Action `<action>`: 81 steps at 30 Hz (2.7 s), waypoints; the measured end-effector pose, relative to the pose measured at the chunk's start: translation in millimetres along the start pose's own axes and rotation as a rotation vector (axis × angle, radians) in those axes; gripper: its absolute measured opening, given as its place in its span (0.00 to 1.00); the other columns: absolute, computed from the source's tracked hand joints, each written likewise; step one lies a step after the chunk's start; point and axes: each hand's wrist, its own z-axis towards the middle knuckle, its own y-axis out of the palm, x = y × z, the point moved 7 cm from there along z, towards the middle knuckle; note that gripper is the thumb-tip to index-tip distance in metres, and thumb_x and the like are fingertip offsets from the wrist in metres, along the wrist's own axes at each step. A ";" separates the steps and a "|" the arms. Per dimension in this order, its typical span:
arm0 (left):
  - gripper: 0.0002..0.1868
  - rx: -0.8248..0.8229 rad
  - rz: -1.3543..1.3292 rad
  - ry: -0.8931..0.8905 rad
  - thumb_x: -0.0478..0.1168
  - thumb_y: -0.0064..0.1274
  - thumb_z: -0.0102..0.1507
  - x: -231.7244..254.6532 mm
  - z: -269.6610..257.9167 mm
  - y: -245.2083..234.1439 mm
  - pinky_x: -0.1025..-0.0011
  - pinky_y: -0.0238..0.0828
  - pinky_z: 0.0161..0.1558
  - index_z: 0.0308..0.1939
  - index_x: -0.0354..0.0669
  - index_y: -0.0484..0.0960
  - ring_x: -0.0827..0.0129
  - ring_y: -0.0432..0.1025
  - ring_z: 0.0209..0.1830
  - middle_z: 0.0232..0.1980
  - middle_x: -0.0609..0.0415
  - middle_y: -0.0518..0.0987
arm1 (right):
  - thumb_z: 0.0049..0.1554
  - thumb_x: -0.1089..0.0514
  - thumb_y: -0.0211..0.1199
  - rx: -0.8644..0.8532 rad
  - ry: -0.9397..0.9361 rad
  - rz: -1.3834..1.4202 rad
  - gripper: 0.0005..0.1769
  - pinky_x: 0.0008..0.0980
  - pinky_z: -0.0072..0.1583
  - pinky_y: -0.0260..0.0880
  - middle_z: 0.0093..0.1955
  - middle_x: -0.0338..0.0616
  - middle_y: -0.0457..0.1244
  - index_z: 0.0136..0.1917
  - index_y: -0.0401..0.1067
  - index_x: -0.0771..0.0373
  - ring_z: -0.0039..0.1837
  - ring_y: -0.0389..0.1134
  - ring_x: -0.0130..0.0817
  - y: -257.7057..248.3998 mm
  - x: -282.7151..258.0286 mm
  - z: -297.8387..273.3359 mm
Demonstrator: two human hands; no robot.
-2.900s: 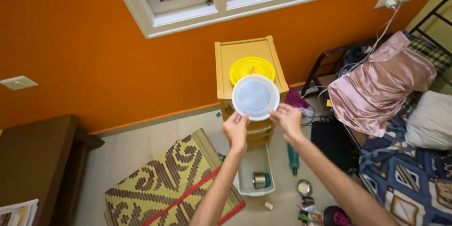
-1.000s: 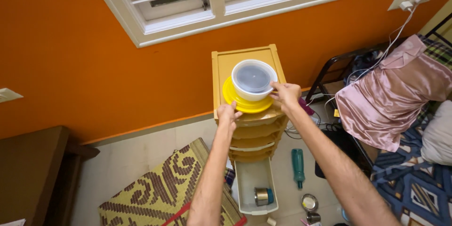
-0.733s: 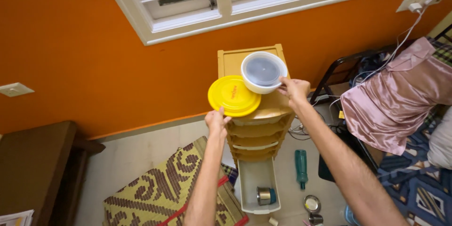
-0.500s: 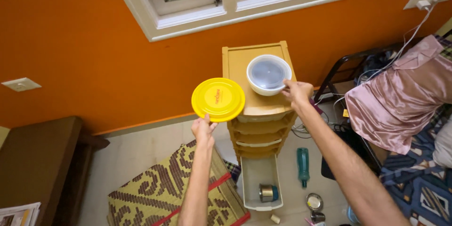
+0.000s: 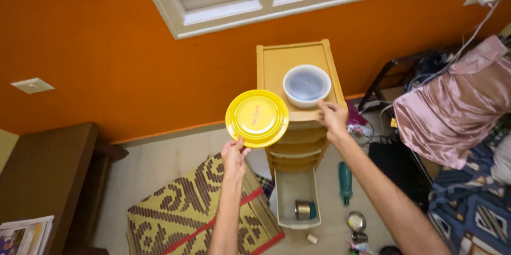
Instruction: The person organizes various kitchen items by placing them into a yellow plastic drawer unit. They handle a white bowl, a yellow lid, a metal container, and a white rectangular container, stacking and arranging them inside the drawers.
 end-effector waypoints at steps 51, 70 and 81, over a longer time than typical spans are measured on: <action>0.17 0.093 0.752 0.036 0.31 0.56 0.55 -647.3 154.5 -282.3 0.69 0.74 0.47 0.49 0.36 0.84 0.64 0.81 0.44 0.44 0.47 0.87 | 0.59 0.64 0.63 0.353 0.238 -0.051 0.09 0.35 0.43 0.80 0.46 0.50 0.70 0.49 0.75 0.75 0.45 0.73 0.39 -158.5 783.3 50.2; 0.40 -0.078 0.376 -0.146 0.27 0.47 0.61 -623.0 135.2 -245.4 0.72 0.62 0.64 0.77 0.47 0.57 0.75 0.62 0.69 0.73 0.63 0.64 | 0.59 0.62 0.61 0.064 0.338 -0.115 0.07 0.36 0.42 0.63 0.40 0.40 0.63 0.49 0.71 0.68 0.42 0.60 0.32 -122.6 746.2 36.6; 0.13 -0.085 0.360 -0.352 0.45 0.44 0.72 -448.0 -105.7 -132.4 0.72 0.69 0.40 0.47 0.40 0.80 0.72 0.69 0.39 0.40 0.57 0.75 | 0.60 0.60 0.60 -0.052 0.398 0.173 0.07 0.29 0.48 0.61 0.46 0.39 0.60 0.52 0.68 0.61 0.47 0.60 0.29 -106.3 447.3 -176.2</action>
